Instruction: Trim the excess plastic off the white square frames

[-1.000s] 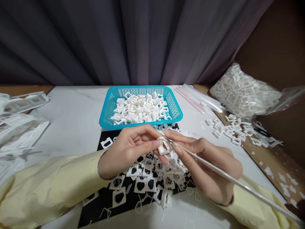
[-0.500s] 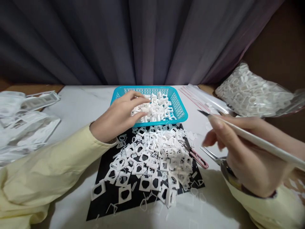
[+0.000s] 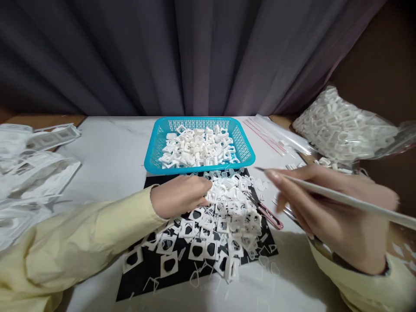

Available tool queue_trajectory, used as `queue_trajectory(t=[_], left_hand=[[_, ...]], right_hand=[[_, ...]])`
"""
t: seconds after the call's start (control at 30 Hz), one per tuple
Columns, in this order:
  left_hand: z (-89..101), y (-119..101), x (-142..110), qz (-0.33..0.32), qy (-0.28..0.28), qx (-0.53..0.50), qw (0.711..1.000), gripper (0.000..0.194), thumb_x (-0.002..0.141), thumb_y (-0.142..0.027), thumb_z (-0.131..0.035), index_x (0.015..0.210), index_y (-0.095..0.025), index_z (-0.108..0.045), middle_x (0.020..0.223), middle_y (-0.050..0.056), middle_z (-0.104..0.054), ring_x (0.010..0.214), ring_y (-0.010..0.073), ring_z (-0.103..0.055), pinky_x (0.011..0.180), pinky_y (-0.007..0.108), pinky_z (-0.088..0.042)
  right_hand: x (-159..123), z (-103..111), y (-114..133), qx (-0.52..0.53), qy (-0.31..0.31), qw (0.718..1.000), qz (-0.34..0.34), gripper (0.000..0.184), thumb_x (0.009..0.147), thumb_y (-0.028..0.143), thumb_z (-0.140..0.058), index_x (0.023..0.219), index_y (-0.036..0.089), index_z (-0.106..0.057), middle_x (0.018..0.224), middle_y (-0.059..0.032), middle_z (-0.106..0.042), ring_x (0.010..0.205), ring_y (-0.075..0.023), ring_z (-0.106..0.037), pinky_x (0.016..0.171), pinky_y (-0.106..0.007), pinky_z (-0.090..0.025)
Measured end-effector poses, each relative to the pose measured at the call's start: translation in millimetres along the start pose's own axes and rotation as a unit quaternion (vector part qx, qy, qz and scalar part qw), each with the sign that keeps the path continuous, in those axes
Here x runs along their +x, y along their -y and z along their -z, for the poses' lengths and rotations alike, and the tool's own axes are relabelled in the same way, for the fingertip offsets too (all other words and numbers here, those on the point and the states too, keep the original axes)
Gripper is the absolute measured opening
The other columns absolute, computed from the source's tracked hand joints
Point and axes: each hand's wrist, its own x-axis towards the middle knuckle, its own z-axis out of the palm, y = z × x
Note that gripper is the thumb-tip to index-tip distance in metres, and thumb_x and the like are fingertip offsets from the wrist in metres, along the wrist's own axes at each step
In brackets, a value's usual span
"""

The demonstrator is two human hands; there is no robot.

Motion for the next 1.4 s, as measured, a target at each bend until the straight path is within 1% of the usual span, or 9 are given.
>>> queue_trajectory(t=[0.13,0.23,0.33,0.6,0.8,1.0,1.13,1.27,1.4], left_hand=[[8.5,-7.9,-7.4,-0.029,-0.031,0.013,0.999,0.014,0.087,-0.028,-0.052,0.080,-0.016,-0.052,0.075,0.003,-0.056,0.056,0.0147,-0.050,0.048,0.026,-0.029],[10.8,-17.3,-16.4,-0.055,-0.080,0.016,0.995,0.015,0.089,-0.029,-0.049,0.094,-0.015,-0.054,0.084,0.005,-0.058,0.063,0.0168,-0.054,0.051,0.027,-0.032],[10.4,-23.8,-22.3,-0.062,-0.132,-0.006,0.989,0.021,0.090,-0.031,-0.046,0.103,-0.016,-0.053,0.089,0.005,-0.061,0.071,0.0185,-0.057,0.057,0.028,-0.036],[25.1,-31.9,-21.7,0.055,-0.144,-0.325,0.933,0.020,0.081,-0.039,-0.058,0.086,-0.021,-0.053,0.085,-0.002,-0.061,0.070,0.0123,-0.058,0.057,0.020,-0.042],[23.8,-33.4,-18.6,0.038,-0.130,-0.424,0.896,0.023,0.088,-0.037,-0.046,0.084,-0.020,-0.060,0.085,0.001,-0.062,0.082,0.0173,-0.058,0.069,0.028,-0.047],[22.8,-33.2,-17.0,0.053,-0.126,-0.532,0.836,0.021,0.087,-0.034,-0.048,0.079,-0.019,-0.061,0.087,0.003,-0.066,0.088,0.0190,-0.060,0.078,0.032,-0.048],[22.2,-32.2,-16.2,0.035,-0.147,-0.603,0.783,0.021,0.088,-0.028,-0.050,0.071,-0.018,-0.059,0.097,0.004,-0.068,0.100,0.0191,-0.060,0.087,0.032,-0.045],[23.9,-31.2,-16.8,0.012,-0.145,-0.598,0.788,0.020,0.090,-0.025,-0.048,0.077,-0.017,-0.062,0.107,0.005,-0.065,0.106,0.0185,-0.057,0.092,0.031,-0.042],[24.4,-30.9,-18.3,0.008,-0.137,-0.572,0.809,0.019,0.090,-0.028,-0.048,0.082,-0.019,-0.063,0.102,0.004,-0.065,0.101,0.0184,-0.057,0.091,0.031,-0.042]], right_hand=[[8.4,-17.5,-5.4,0.045,0.211,0.976,-0.041,0.017,0.081,0.025,-0.063,0.065,0.020,-0.064,0.048,0.0041,-0.062,0.040,-0.0088,-0.059,0.038,-0.017,-0.043],[8.3,-31.5,-12.1,0.093,0.241,0.965,-0.045,0.017,0.080,0.025,-0.063,0.064,0.019,-0.063,0.074,-0.0012,-0.071,0.083,-0.0159,-0.068,0.066,-0.021,-0.054],[3.8,-38.9,-13.1,0.122,0.245,0.961,-0.050,0.016,0.083,0.023,-0.060,0.067,0.018,-0.061,0.096,-0.0037,-0.070,0.085,-0.0143,-0.068,0.070,-0.023,-0.054],[0.2,-35.0,-3.0,0.135,0.157,0.978,0.020,0.012,0.085,0.014,-0.056,0.073,0.018,-0.058,0.099,-0.0035,-0.070,0.080,-0.0103,-0.067,0.065,-0.018,-0.052],[-9.6,-40.6,-5.0,0.133,0.100,0.982,0.086,0.010,0.082,0.008,-0.058,0.084,0.018,-0.060,0.114,-0.0068,-0.065,0.095,-0.0144,-0.066,0.077,-0.025,-0.055],[-6.9,-44.2,-4.4,0.127,0.063,0.988,0.058,0.008,0.080,0.012,-0.062,0.085,0.019,-0.064,0.115,-0.0052,-0.065,0.105,-0.0198,-0.062,0.091,-0.037,-0.052],[-6.0,-40.4,-0.6,0.141,-0.021,0.989,-0.031,0.007,0.077,0.016,-0.067,0.081,0.021,-0.068,0.097,-0.0004,-0.072,0.089,-0.0163,-0.068,0.081,-0.029,-0.056],[-5.7,-34.1,1.5,0.137,-0.098,0.982,-0.088,0.003,0.076,0.019,-0.069,0.079,0.021,-0.070,0.067,0.0028,-0.071,0.058,-0.0102,-0.065,0.056,-0.021,-0.056],[-4.4,-27.0,3.6,0.186,-0.023,0.979,-0.074,0.013,0.075,0.017,-0.069,0.087,0.022,-0.070,0.071,0.0012,-0.072,0.053,-0.0117,-0.065,0.049,-0.022,-0.056]])
